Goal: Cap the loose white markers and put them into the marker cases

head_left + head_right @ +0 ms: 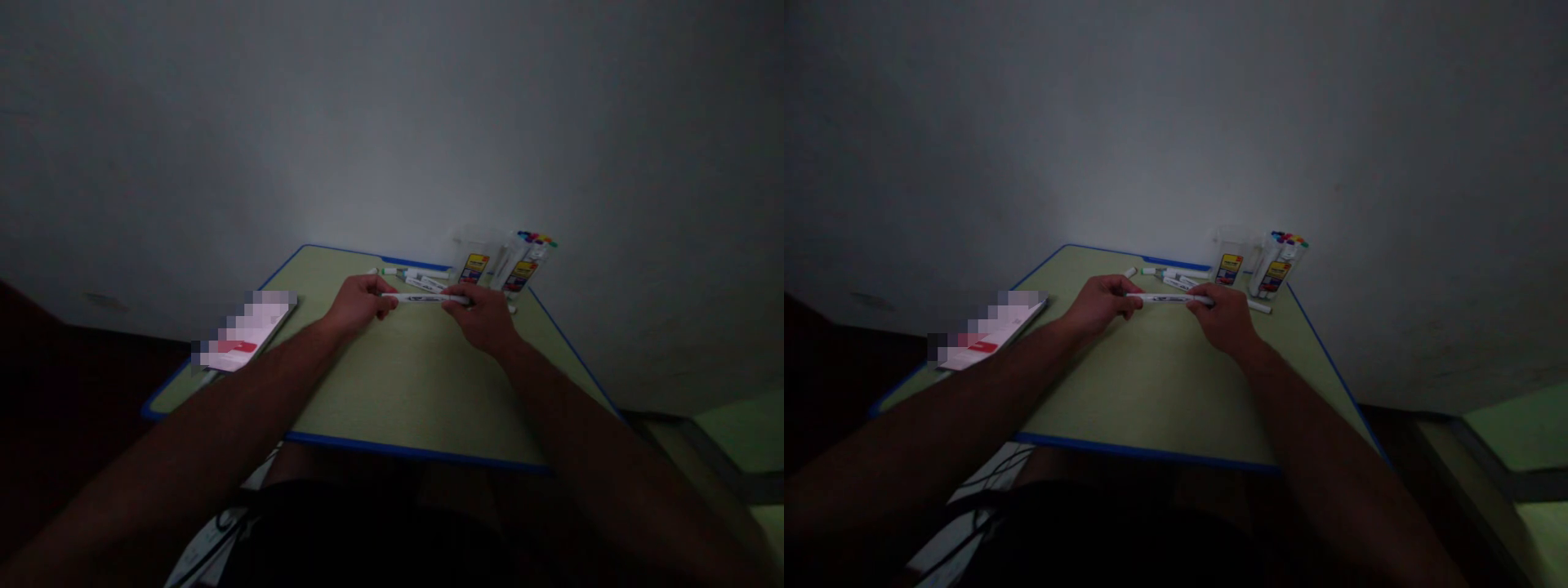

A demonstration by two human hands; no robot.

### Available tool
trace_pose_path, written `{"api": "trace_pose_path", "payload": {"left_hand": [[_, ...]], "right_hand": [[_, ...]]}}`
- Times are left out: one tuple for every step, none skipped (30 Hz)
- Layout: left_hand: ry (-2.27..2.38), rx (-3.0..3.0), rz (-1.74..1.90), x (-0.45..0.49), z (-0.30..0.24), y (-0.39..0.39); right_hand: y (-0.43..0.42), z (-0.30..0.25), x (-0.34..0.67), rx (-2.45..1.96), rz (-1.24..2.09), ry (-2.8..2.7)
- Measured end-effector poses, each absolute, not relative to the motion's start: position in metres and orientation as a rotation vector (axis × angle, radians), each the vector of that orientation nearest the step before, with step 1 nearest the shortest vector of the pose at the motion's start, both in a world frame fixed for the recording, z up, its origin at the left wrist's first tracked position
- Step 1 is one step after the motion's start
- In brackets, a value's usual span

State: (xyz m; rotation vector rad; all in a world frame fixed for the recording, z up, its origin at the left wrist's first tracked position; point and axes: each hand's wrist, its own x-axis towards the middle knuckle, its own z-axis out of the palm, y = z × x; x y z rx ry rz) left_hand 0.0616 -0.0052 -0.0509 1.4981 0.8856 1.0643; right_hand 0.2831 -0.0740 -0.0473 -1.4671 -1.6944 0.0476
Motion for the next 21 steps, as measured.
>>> {"api": "trace_pose_path", "payload": {"left_hand": [[0.88, 1.501, 1.062, 0.062, -0.051, -0.005], [0.877, 1.502, 1.059, 0.062, -0.051, -0.005], [0.874, 1.503, 1.059, 0.062, -0.051, -0.006], [0.871, 1.505, 1.059, 0.062, -0.052, -0.006], [0.867, 1.505, 1.062, 0.062, -0.052, -0.006], [0.861, 1.505, 1.064, 0.062, -0.052, -0.007], [0.856, 1.507, 1.067, 0.062, -0.052, -0.007], [0.85, 1.513, 1.068, 0.061, -0.052, -0.007], [0.845, 1.52, 1.068, 0.061, -0.052, -0.007], [0.842, 1.526, 1.072, 0.061, -0.052, -0.007], [0.838, 1.532, 1.081, 0.061, -0.052, -0.006], [0.832, 1.536, 1.095, 0.061, -0.051, -0.006], [0.822, 1.537, 1.113, 0.062, -0.05, -0.006], [0.809, 1.532, 1.133, 0.062, -0.05, -0.007], [0.794, 1.522, 1.153, 0.063, -0.049, -0.007], [0.779, 1.509, 1.166, 0.064, -0.048, -0.008], [0.766, 1.494, 1.174, 0.064, -0.048, -0.008], [0.758, 1.479, 1.179, 0.065, -0.048, -0.009], [0.754, 1.466, 1.181, 0.066, -0.048, -0.009], [0.752, 1.453, 1.18, 0.066, -0.049, -0.009], [0.75, 1.442, 1.178, 0.066, -0.049, -0.009]], "right_hand": [[-0.074, -0.047, 0.283, -1.465, 0.045, -1.699], [-0.075, -0.047, 0.282, -1.462, 0.044, -1.703], [-0.075, -0.046, 0.281, -1.46, 0.043, -1.705], [-0.076, -0.046, 0.281, -1.458, 0.039, -1.704], [-0.076, -0.045, 0.28, -1.457, 0.035, -1.703], [-0.076, -0.045, 0.28, -1.456, 0.033, -1.701], [-0.077, -0.044, 0.28, -1.457, 0.032, -1.699], [-0.077, -0.044, 0.28, -1.459, 0.034, -1.697], [-0.076, -0.044, 0.281, -1.459, 0.04, -1.693], [-0.076, -0.044, 0.281, -1.457, 0.048, -1.689], [-0.076, -0.045, 0.282, -1.452, 0.055, -1.681], [-0.075, -0.045, 0.283, -1.447, 0.059, -1.669], [-0.074, -0.047, 0.284, -1.443, 0.06, -1.653], [-0.073, -0.048, 0.285, -1.444, 0.056, -1.636], [-0.072, -0.05, 0.286, -1.447, 0.049, -1.62], [-0.071, -0.051, 0.287, -1.448, 0.04, -1.606], [-0.069, -0.053, 0.288, -1.447, 0.034, -1.596], [-0.068, -0.055, 0.288, -1.441, 0.03, -1.591], [-0.068, -0.057, 0.289, -1.435, 0.031, -1.59], [-0.067, -0.058, 0.289, -1.428, 0.036, -1.59], [-0.067, -0.059, 0.289, -1.421, 0.042, -1.59]]}}
